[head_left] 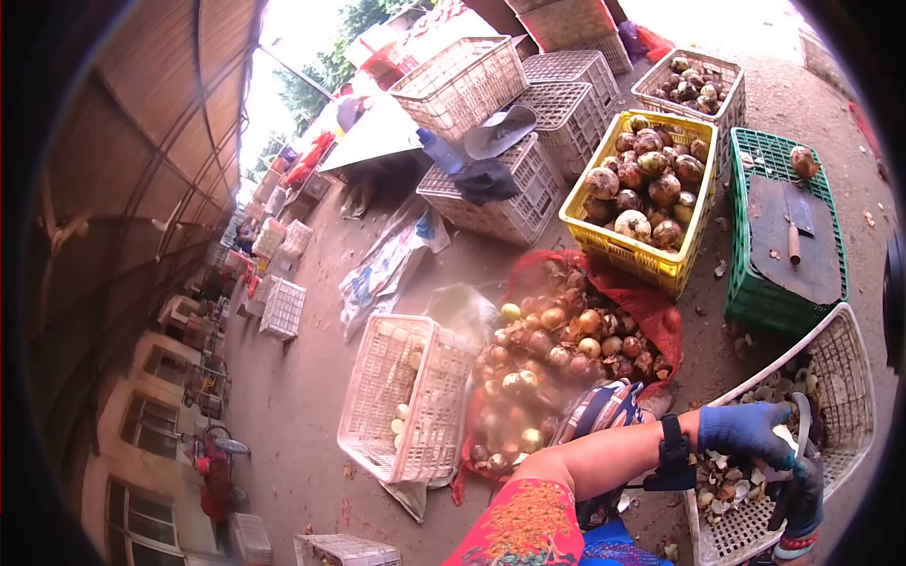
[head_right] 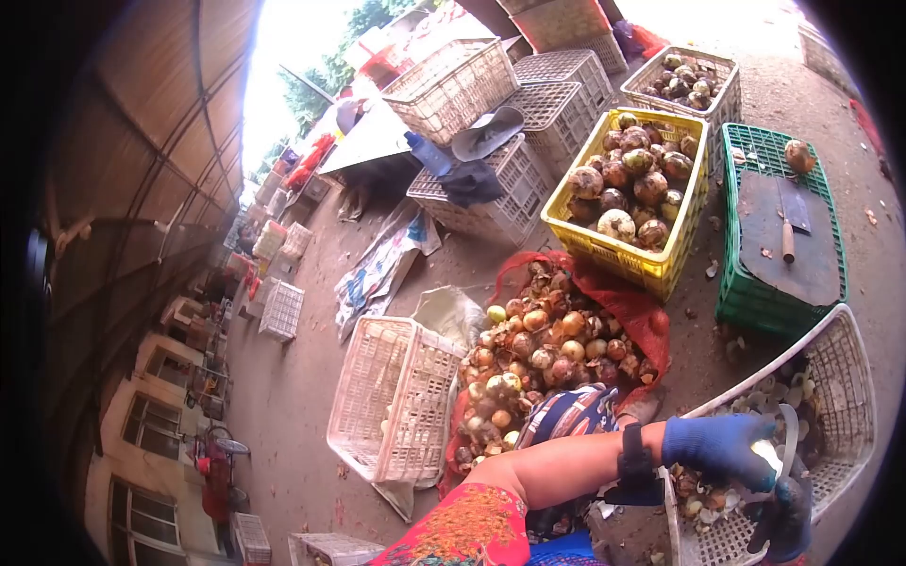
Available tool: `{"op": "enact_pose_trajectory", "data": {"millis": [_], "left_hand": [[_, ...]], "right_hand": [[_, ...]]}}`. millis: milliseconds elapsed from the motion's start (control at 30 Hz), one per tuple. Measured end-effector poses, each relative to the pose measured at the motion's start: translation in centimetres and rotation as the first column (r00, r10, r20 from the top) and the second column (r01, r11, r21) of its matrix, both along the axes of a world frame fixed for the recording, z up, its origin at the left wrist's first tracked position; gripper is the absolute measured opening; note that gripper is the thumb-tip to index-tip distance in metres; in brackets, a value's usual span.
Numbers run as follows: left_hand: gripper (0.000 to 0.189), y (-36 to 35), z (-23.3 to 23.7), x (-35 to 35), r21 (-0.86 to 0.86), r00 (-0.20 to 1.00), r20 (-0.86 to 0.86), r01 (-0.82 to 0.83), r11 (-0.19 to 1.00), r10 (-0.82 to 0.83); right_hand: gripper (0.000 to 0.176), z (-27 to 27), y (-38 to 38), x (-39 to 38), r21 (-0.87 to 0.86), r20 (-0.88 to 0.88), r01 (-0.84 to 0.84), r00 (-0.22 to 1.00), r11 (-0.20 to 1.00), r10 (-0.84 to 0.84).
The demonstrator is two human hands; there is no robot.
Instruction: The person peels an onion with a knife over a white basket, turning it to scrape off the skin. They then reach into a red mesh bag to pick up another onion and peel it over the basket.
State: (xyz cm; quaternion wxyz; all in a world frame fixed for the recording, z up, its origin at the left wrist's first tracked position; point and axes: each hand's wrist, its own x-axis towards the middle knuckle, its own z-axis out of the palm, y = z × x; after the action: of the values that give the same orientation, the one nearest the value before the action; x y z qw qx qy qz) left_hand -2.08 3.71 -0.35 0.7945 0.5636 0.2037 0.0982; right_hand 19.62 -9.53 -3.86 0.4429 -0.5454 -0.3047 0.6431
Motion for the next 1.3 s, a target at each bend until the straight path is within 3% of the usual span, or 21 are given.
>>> {"op": "enact_pose_trajectory", "data": {"millis": [100,233,300,400,433,500,533,600,633,667,700,767,800,833,867,933,1000,1100,1133,1233,1300], "left_hand": [[0.056,0.2,-0.1,-0.2,0.047,0.999,0.045,-0.003,0.999,0.000],[0.055,0.1,0.3,-0.3,-0.054,1.000,-0.003,-0.003,0.999,0.003],[0.055,0.3,1.6,-0.6,-0.178,0.999,-0.043,-0.019,0.984,0.011],[0.053,0.0,-0.6,0.6,-0.147,0.993,0.045,-0.103,0.984,0.111],[0.053,-0.4,-1.7,1.5,-0.157,0.982,0.093,-0.147,0.977,0.163],[0.046,0.0,-1.8,1.6,-0.335,0.983,0.166,-0.022,0.942,0.082],[0.043,0.4,-2.0,1.6,-0.416,0.979,0.198,0.042,0.908,0.046],[0.057,-0.2,-2.7,1.4,-0.585,0.961,0.268,0.107,0.804,0.067],[0.066,-0.1,-2.0,1.1,-0.616,0.974,0.201,0.046,0.786,0.101],[0.075,-0.1,-1.2,0.9,-0.643,0.982,0.133,-0.017,0.766,0.134],[0.084,-0.2,-0.4,0.8,-0.666,0.984,0.065,-0.082,0.742,0.166],[0.064,0.7,-0.7,0.4,-0.102,0.984,0.128,-0.109,0.989,0.122],[0.054,1.1,-0.8,0.3,0.191,0.982,0.126,-0.165,0.968,0.143],[0.049,1.2,-0.7,0.3,0.810,0.990,0.051,-0.116,0.575,0.129],[0.047,1.2,-0.6,0.7,0.798,0.990,0.082,-0.134,0.588,0.114],[0.047,1.1,-0.6,1.5,0.773,0.985,0.144,-0.175,0.609,0.100],[0.044,0.3,-1.4,2.2,0.527,0.988,0.083,-0.156,0.835,0.132],[0.036,-0.5,-1.3,2.7,0.381,0.997,-0.027,-0.062,0.922,0.078],[0.037,-0.6,-1.7,2.8,0.232,0.995,-0.069,-0.048,0.972,0.066],[0.049,-1.0,-1.6,3.1,0.170,0.994,-0.094,-0.034,0.985,0.050],[0.050,-0.9,-2.5,3.1,0.156,0.998,-0.037,-0.035,0.987,0.041]], "right_hand": [[0.046,0.6,0.4,-1.2,0.004,0.050,0.016,0.999,1.000,-0.017],[0.045,1.1,0.8,-2.6,0.020,0.079,0.054,0.995,0.998,-0.056],[0.046,0.4,0.7,-2.6,0.035,0.022,0.092,0.995,0.995,-0.093],[0.049,-0.8,0.8,-1.9,0.074,-0.106,0.167,0.982,0.983,-0.158],[0.063,0.0,1.0,-2.1,0.128,-0.158,0.195,0.972,0.972,-0.175],[0.097,4.5,2.8,-4.6,0.229,-0.268,0.252,0.945,0.940,-0.188],[0.084,4.3,2.7,-3.4,0.216,-0.181,0.224,0.966,0.950,-0.186],[0.058,3.9,2.0,-1.9,0.226,0.082,0.150,0.982,0.963,-0.172],[0.046,3.3,1.7,-1.2,0.271,0.280,0.085,0.946,0.959,-0.163],[0.034,2.4,1.4,-0.6,0.331,0.523,-0.012,0.835,0.944,-0.173],[0.025,1.4,1.0,0.1,0.371,0.890,-0.354,0.399,0.859,-0.220],[0.036,0.3,0.6,-0.4,0.411,0.883,-0.129,0.301,0.903,-0.359],[0.038,0.8,0.5,-0.6,0.389,0.779,0.003,0.533,0.921,-0.331],[0.039,1.5,0.7,-0.6,0.337,0.606,0.120,0.732,0.934,-0.313],[0.041,2.1,0.9,-0.5,0.260,0.378,0.213,0.875,0.942,-0.302],[0.042,3.4,1.3,-0.2,0.213,0.242,0.183,0.942,0.960,-0.233],[0.051,3.4,1.1,0.2,0.231,-0.001,0.147,0.989,0.962,-0.151],[0.059,3.0,0.9,-0.7,0.288,0.166,0.078,0.978,0.955,-0.130],[0.063,2.6,0.9,-0.5,0.174,0.071,0.086,0.993,0.981,-0.099],[0.062,1.7,0.7,-0.3,0.140,-0.094,0.125,0.989,0.982,-0.113],[0.064,1.8,0.7,0.2,0.183,-0.034,0.097,0.995,0.978,-0.092]]}}
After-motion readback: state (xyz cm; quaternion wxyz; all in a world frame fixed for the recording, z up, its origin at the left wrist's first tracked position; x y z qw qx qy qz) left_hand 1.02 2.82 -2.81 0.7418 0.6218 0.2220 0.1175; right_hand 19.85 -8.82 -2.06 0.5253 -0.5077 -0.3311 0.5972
